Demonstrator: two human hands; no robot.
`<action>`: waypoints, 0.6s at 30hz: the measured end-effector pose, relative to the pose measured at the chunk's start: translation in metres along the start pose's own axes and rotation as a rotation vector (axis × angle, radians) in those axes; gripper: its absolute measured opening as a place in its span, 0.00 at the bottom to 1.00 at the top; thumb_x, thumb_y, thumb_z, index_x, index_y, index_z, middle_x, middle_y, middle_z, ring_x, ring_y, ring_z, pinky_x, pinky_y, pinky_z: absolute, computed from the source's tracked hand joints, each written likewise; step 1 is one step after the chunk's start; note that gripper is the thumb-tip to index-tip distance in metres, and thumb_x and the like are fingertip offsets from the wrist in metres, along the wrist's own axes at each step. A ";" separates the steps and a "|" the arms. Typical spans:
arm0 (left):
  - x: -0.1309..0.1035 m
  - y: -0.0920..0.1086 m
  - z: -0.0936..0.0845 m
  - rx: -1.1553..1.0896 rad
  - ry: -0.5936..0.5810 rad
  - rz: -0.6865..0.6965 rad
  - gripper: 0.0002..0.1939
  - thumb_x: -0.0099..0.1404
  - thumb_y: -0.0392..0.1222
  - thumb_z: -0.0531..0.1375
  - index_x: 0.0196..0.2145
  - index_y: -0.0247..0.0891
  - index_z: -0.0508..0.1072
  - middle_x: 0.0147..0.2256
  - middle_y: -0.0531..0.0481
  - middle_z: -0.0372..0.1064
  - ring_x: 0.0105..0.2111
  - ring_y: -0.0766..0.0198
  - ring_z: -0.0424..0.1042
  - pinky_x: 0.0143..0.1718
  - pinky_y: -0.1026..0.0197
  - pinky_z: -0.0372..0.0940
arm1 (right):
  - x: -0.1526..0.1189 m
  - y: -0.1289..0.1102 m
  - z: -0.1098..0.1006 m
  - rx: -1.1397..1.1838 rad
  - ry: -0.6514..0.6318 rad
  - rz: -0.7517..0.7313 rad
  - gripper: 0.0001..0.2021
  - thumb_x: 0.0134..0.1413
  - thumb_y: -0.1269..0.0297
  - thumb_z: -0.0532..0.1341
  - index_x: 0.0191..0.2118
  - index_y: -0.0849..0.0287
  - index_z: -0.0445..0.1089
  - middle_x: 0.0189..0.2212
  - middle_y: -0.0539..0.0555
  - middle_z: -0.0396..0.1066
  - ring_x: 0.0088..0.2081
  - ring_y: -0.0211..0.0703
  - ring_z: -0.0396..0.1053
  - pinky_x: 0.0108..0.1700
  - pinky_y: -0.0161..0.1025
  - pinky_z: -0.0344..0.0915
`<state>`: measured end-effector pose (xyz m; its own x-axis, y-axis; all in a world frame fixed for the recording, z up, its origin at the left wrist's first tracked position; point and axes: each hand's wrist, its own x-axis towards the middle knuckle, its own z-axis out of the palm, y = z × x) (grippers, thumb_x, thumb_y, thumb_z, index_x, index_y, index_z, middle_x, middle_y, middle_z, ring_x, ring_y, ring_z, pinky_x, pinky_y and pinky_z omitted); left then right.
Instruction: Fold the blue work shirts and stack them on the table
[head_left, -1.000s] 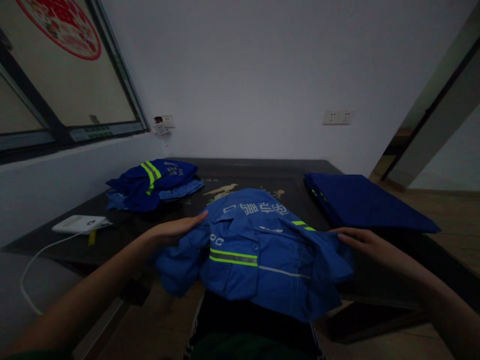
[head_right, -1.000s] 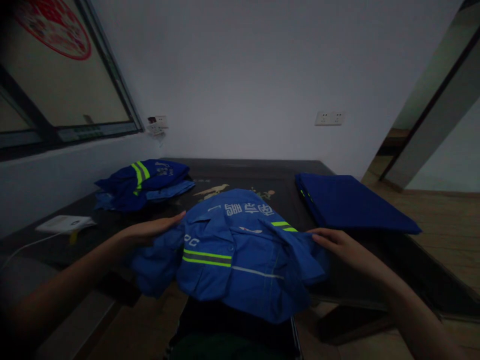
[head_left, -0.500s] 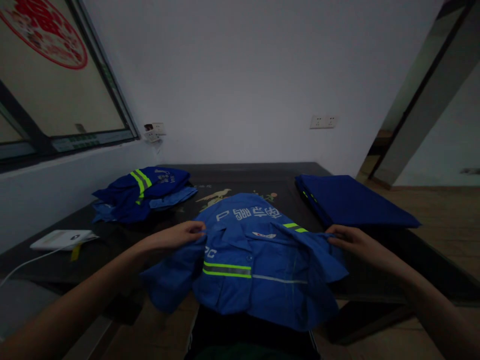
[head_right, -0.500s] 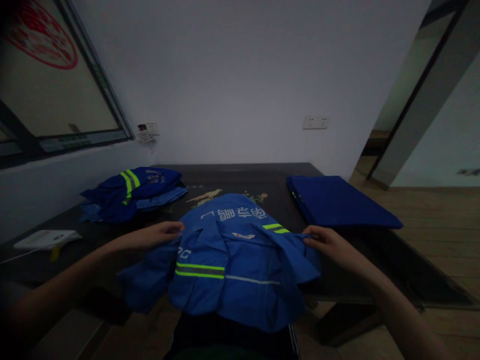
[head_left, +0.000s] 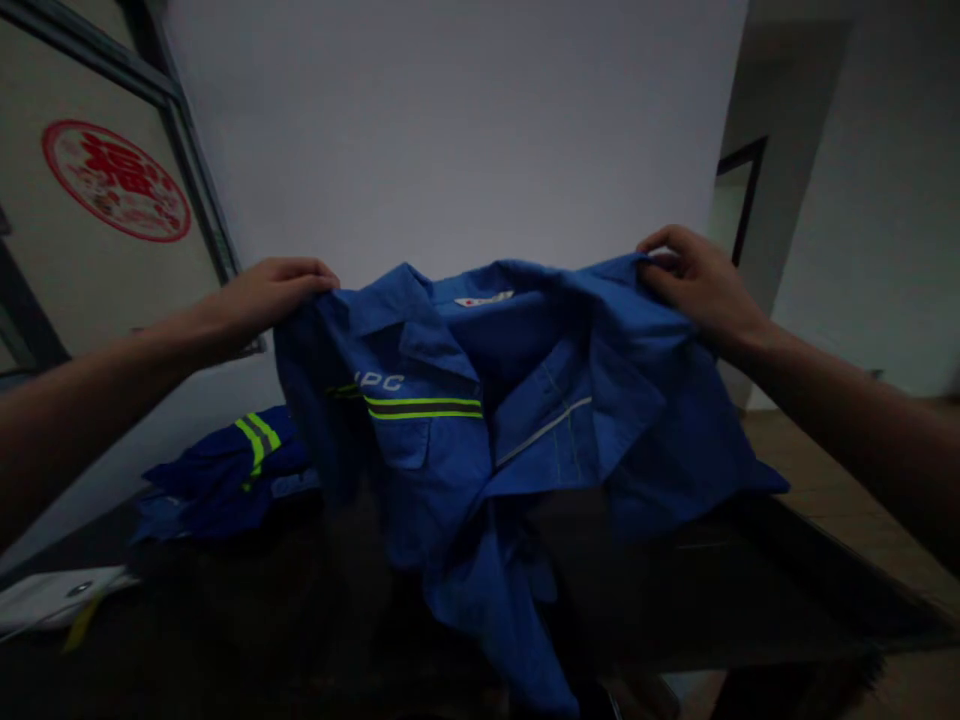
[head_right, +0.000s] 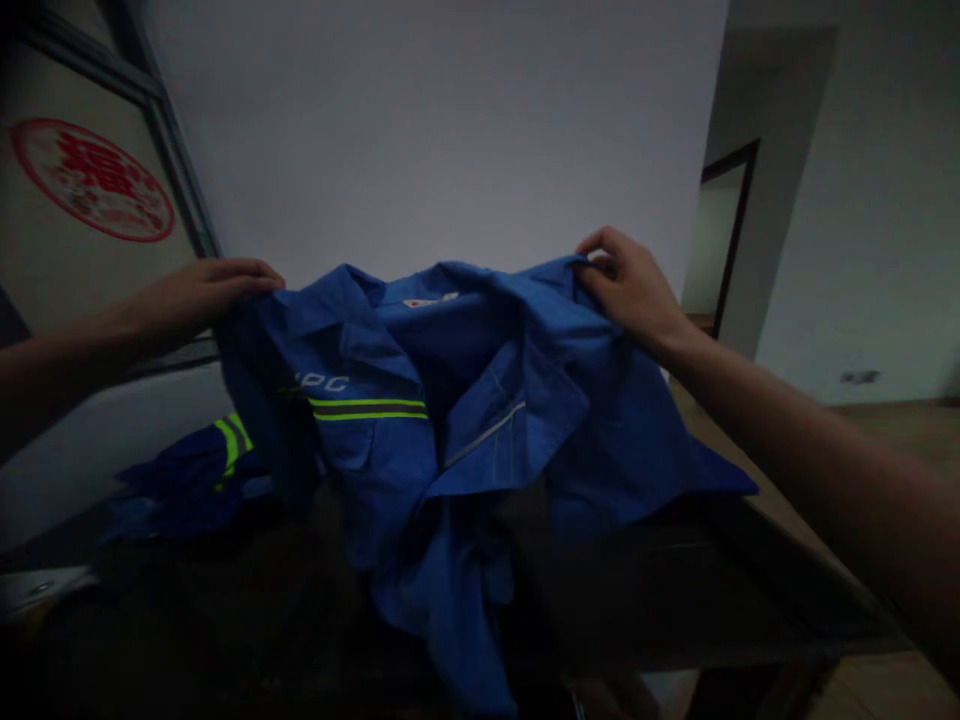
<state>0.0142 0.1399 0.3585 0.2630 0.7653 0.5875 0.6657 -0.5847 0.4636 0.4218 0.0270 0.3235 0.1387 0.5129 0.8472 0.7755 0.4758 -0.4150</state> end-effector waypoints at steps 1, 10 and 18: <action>0.006 0.009 -0.014 0.125 0.064 0.077 0.18 0.55 0.52 0.55 0.31 0.33 0.72 0.23 0.56 0.62 0.24 0.70 0.63 0.30 0.66 0.62 | 0.019 -0.010 -0.006 -0.045 0.044 -0.082 0.05 0.54 0.71 0.60 0.38 0.61 0.66 0.22 0.46 0.63 0.22 0.30 0.58 0.23 0.29 0.49; 0.030 0.032 -0.063 0.396 0.199 0.324 0.39 0.51 0.68 0.50 0.44 0.29 0.69 0.33 0.57 0.62 0.41 0.56 0.72 0.41 0.46 0.62 | 0.073 -0.037 -0.031 -0.459 0.277 -0.155 0.12 0.56 0.63 0.63 0.40 0.70 0.73 0.28 0.54 0.70 0.27 0.31 0.62 0.28 0.31 0.53; 0.054 0.027 -0.049 0.245 0.588 0.548 0.40 0.52 0.72 0.52 0.37 0.24 0.66 0.33 0.57 0.64 0.40 0.64 0.70 0.43 0.51 0.65 | 0.072 -0.026 -0.031 -0.572 0.427 -0.243 0.21 0.55 0.57 0.62 0.40 0.76 0.73 0.33 0.61 0.76 0.36 0.40 0.72 0.35 0.34 0.61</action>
<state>0.0122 0.1519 0.4349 0.2316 0.0858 0.9690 0.7002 -0.7062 -0.1049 0.4304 0.0296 0.4052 0.0590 0.0633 0.9962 0.9975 0.0347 -0.0613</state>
